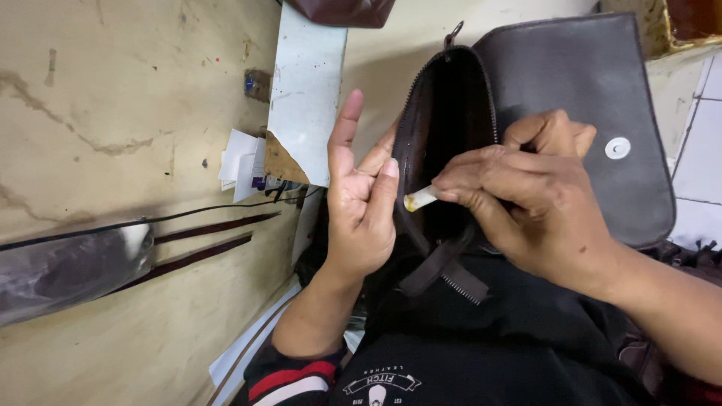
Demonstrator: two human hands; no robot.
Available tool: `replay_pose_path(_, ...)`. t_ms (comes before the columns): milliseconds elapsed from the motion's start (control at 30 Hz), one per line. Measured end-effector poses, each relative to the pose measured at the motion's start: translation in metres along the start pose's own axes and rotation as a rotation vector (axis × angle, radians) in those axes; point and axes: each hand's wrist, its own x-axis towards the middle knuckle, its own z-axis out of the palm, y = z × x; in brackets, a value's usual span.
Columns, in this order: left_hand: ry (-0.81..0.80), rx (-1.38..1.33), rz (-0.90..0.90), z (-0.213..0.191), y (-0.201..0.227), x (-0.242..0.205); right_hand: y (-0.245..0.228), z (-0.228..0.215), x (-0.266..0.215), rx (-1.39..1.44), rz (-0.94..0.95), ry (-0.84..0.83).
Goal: The person applies glue to the interior edges and seams of a dark brown leather bag using a small brush.
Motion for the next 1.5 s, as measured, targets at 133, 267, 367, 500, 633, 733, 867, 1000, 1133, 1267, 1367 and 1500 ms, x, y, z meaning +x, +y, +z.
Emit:
replay_pose_path(133, -0.061, -0.137, -0.018, 0.0, 0.002, -0.001, 0.0, 0.002, -0.003, -0.019, 0.005, 0.024)
replay_pose_path(267, -0.021, -0.069, -0.024, 0.005, 0.006, -0.007, -0.004, 0.002, -0.007, -0.005, 0.004, -0.014)
replay_pose_path(367, 0.001, -0.057, -0.013, 0.007, 0.006, -0.009, -0.007, 0.002, -0.007, 0.001, -0.092, -0.07)
replay_pose_path(500, 0.054, -0.045, -0.022, 0.009, 0.003, -0.013, -0.011, 0.0, -0.015, -0.053, -0.084, -0.099)
replay_pose_path(633, 0.042, -0.071, -0.005, 0.008, 0.0, -0.018, -0.013, -0.004, -0.017, -0.033, -0.119, -0.158)
replay_pose_path(733, -0.012, -0.033, -0.004, 0.008, 0.003, -0.017, -0.016, -0.005, -0.018, -0.005, -0.126, -0.185)
replay_pose_path(867, -0.012, -0.14, -0.039, 0.012, 0.005, -0.017, -0.018, -0.01, -0.025, -0.073, -0.072, -0.216)
replay_pose_path(1000, -0.039, -0.164, -0.035, 0.014, 0.01, -0.019, -0.015, -0.01, -0.032, -0.089, -0.106, -0.244)
replay_pose_path(1133, -0.056, -0.205, -0.049, 0.014, 0.013, -0.019, -0.015, -0.007, -0.039, -0.229, -0.191, -0.208)
replay_pose_path(1267, -0.037, -0.209, -0.046, 0.016, 0.013, -0.018, -0.016, -0.005, -0.047, -0.25, -0.276, -0.202)
replay_pose_path(1367, -0.051, -0.242, -0.052, 0.015, 0.014, -0.018, -0.02, -0.004, -0.045, -0.356, -0.327, -0.132)
replay_pose_path(1500, -0.041, -0.246, -0.066, 0.014, 0.016, -0.017, -0.02, -0.002, -0.044, -0.384, -0.369, -0.123)
